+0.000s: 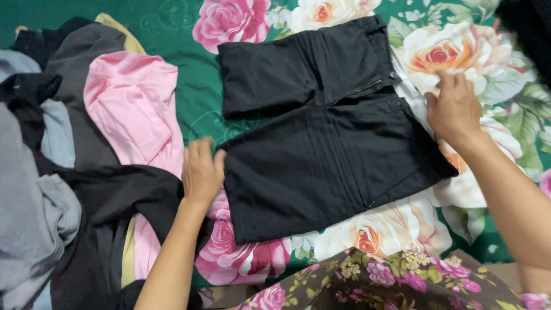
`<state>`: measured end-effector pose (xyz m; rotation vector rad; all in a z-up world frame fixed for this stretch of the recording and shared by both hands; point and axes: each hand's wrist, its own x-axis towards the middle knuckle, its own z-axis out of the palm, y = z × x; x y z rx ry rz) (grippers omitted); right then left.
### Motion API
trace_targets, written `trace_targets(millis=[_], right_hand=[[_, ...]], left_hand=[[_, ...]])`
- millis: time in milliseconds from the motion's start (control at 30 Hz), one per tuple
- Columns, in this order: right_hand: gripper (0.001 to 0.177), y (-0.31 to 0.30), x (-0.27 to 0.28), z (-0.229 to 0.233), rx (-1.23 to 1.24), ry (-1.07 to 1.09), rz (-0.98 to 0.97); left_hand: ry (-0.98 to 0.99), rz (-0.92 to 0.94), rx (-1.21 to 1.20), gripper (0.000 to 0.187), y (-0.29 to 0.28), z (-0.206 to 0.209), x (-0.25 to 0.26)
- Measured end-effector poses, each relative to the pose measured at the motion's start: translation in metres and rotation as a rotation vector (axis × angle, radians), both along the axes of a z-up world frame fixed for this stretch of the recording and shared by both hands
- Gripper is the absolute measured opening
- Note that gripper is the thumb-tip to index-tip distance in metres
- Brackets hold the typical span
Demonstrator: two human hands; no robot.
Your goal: The person folds several pairs of black pants by hand on a floral-patterned bedspread.
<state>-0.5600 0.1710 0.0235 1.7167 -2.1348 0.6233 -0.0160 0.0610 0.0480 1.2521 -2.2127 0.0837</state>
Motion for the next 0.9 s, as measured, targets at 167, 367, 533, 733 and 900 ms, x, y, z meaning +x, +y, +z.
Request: trace_targets(millis=[167, 367, 533, 733, 900], right_hand=[[0.038, 0.044, 0.014, 0.001, 0.473, -0.390, -0.164], [0.038, 0.077, -0.018, -0.057, 0.316, -0.859, -0.221], [0.043, 0.092, -0.025, -0.053, 0.401, -0.677, -0.258], [0.052, 0.088, -0.021, -0.032, 0.546, -0.519, -0.211], [0.054, 0.044, -0.026, 0.022, 1.027, -0.511, -0.285]], left_hand=[[-0.039, -0.493, 0.633, 0.034, 0.065, 0.023, -0.014], [-0.254, -0.489, 0.641, 0.061, 0.091, 0.044, -0.031], [-0.352, -0.724, 0.351, 0.065, 0.110, 0.036, -0.026], [-0.415, -0.720, 0.376, 0.035, 0.121, 0.029, -0.003], [-0.370, -0.424, 1.012, 0.032, 0.057, 0.061, -0.015]])
